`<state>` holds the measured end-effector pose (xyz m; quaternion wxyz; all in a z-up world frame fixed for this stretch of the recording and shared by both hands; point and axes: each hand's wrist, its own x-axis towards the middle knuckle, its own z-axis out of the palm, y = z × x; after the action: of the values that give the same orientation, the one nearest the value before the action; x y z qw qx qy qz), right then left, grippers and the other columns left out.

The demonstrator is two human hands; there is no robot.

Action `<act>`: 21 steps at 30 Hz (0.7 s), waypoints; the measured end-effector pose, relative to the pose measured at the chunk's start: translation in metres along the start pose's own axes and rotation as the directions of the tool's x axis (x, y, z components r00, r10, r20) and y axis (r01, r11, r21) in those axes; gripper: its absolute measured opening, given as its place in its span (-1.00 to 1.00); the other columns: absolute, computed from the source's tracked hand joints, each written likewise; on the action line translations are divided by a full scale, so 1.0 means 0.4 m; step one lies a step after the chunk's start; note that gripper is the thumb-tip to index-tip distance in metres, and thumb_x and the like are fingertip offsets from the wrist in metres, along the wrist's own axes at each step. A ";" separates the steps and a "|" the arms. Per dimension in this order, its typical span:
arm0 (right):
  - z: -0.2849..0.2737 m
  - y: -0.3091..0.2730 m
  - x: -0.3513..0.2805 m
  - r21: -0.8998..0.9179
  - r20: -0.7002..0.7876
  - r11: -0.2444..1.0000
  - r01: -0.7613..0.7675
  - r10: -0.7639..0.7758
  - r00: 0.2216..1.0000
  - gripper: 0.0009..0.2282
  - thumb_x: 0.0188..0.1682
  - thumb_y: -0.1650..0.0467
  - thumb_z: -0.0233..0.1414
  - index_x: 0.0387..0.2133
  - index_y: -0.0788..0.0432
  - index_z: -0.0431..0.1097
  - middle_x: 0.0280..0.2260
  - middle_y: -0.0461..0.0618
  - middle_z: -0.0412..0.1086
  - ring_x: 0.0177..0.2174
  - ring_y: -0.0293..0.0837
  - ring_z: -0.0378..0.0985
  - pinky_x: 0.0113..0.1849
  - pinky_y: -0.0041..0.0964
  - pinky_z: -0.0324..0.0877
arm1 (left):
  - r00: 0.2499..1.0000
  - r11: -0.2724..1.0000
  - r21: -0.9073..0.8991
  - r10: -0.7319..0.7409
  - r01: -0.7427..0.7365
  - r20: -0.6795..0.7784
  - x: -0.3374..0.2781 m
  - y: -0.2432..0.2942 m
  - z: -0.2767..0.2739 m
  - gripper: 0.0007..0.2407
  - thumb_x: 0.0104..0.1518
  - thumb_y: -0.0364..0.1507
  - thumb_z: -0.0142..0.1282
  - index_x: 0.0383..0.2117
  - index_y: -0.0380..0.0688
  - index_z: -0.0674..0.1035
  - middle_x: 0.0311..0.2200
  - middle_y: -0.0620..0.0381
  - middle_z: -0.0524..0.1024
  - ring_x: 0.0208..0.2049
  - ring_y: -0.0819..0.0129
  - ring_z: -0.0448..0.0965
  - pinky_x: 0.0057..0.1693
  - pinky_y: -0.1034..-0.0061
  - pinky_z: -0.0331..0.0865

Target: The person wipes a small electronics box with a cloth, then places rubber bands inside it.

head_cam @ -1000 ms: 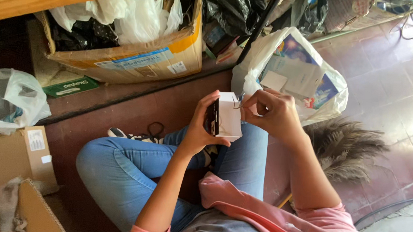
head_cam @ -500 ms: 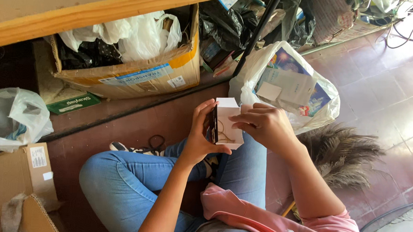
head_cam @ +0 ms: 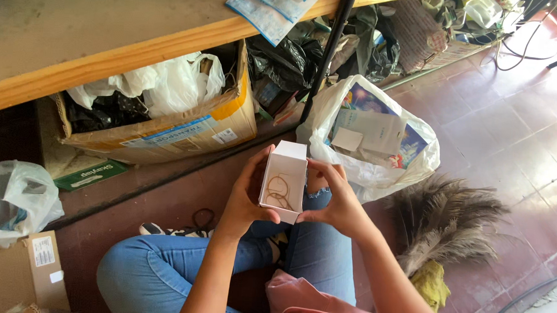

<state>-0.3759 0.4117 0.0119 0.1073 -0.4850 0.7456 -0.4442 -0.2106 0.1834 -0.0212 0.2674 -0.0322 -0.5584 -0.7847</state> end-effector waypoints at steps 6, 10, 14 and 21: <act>0.036 0.011 -0.026 0.076 -0.049 0.997 -0.034 0.038 0.998 0.14 -0.35 0.07 0.74 0.59 0.10 0.38 0.32 -0.04 0.54 0.13 -0.05 0.41 0.28 0.04 0.37 | 1.000 1.000 -0.019 0.020 -0.020 0.004 0.028 0.008 0.020 0.36 -0.36 -0.14 0.91 0.76 -0.21 0.24 0.56 -0.07 0.44 0.54 0.21 0.45 0.66 0.14 0.28; 0.061 0.024 -0.033 0.068 -0.232 0.996 -0.061 0.076 0.970 0.10 -0.34 0.06 0.73 0.58 0.04 0.43 0.34 -0.10 0.55 0.08 -0.10 0.37 0.26 -0.05 0.36 | 0.991 0.993 0.045 0.111 -0.108 -0.074 0.035 -0.030 0.013 0.59 -0.45 0.16 0.78 0.87 -0.06 -0.07 0.78 -0.13 0.10 0.78 -0.04 0.06 0.80 -0.10 -0.18; 0.085 -0.001 -0.002 0.013 -0.409 0.996 -0.093 0.090 0.908 0.06 -0.29 0.14 0.70 0.57 0.09 0.40 0.36 -0.09 0.51 0.05 -0.08 0.33 0.25 -0.05 0.34 | 0.964 0.981 0.174 0.128 -0.088 -0.234 -0.029 -0.019 0.073 0.51 -0.39 0.03 0.84 0.86 0.04 0.00 0.84 0.01 0.01 0.83 0.12 -0.07 0.76 -0.15 -0.19; 0.186 -0.038 0.038 -0.209 -0.621 0.975 -0.078 -0.071 0.781 0.07 -0.43 0.31 0.69 0.52 0.15 0.41 0.28 0.03 0.48 -0.02 0.04 0.34 0.12 -0.02 0.39 | 0.846 0.852 0.521 0.239 0.053 -0.476 -0.011 -0.019 0.131 -0.04 -0.28 -0.42 0.96 0.45 -0.16 0.63 0.30 -0.12 0.68 0.42 -0.11 0.71 0.51 -0.03 0.57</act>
<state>-0.3302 0.3556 -0.0158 -0.2000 -0.3180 0.7848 -0.4930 -0.2232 0.2336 -0.0099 0.4470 0.2276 -0.6507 -0.5700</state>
